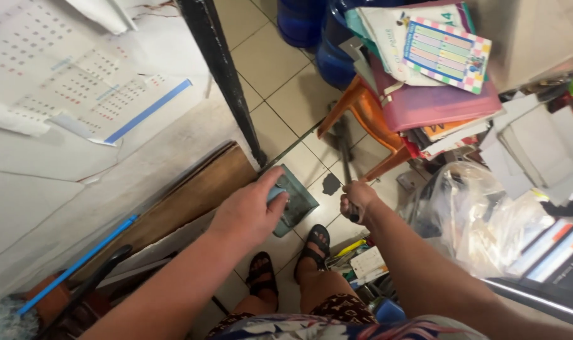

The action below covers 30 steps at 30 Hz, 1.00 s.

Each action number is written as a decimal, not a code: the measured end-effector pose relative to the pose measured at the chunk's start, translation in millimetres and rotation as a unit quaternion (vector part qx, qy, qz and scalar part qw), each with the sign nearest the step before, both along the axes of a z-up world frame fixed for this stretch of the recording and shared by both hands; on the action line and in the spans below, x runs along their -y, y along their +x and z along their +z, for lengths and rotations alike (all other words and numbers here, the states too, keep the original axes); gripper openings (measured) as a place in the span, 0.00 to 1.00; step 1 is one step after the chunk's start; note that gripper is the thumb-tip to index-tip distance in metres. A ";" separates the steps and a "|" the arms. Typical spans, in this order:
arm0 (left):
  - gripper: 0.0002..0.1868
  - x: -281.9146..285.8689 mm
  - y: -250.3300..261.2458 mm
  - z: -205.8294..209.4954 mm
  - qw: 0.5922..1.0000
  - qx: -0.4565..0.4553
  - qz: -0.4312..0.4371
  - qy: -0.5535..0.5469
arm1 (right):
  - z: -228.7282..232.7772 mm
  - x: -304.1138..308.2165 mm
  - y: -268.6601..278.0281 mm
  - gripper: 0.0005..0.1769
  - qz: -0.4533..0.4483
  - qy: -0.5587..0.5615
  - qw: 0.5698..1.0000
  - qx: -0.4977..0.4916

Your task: Attempting to repair a broken broom or squeegee by reattaching the handle to the head.

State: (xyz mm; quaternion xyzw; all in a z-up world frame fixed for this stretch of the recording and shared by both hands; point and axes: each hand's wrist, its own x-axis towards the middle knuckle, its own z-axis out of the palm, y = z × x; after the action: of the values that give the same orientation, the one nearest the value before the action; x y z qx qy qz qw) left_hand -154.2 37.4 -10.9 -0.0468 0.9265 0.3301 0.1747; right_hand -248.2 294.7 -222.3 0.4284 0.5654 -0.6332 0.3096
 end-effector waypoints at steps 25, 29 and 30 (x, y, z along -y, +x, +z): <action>0.26 -11.2 -9.8 -8.8 0.999 -0.008 -0.032 -0.029 | 17.1 -41.1 33.4 0.15 0.040 -0.006 0.999 0.023; 0.26 -5.8 -13.8 -14.0 0.999 -0.010 -0.042 -0.014 | 27.1 -11.5 64.0 0.14 -0.036 -0.034 0.997 0.066; 0.26 -2.9 -15.7 -13.5 0.999 -0.002 -0.036 -0.012 | 32.4 -1.2 73.6 0.12 -0.038 -0.037 0.996 0.068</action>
State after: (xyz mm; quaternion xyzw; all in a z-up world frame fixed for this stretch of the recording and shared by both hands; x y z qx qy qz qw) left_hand -169.9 40.3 -24.4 -0.0145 0.9318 0.3124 0.1845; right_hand -174.6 295.8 -189.9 0.4800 0.5023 -0.6347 0.3384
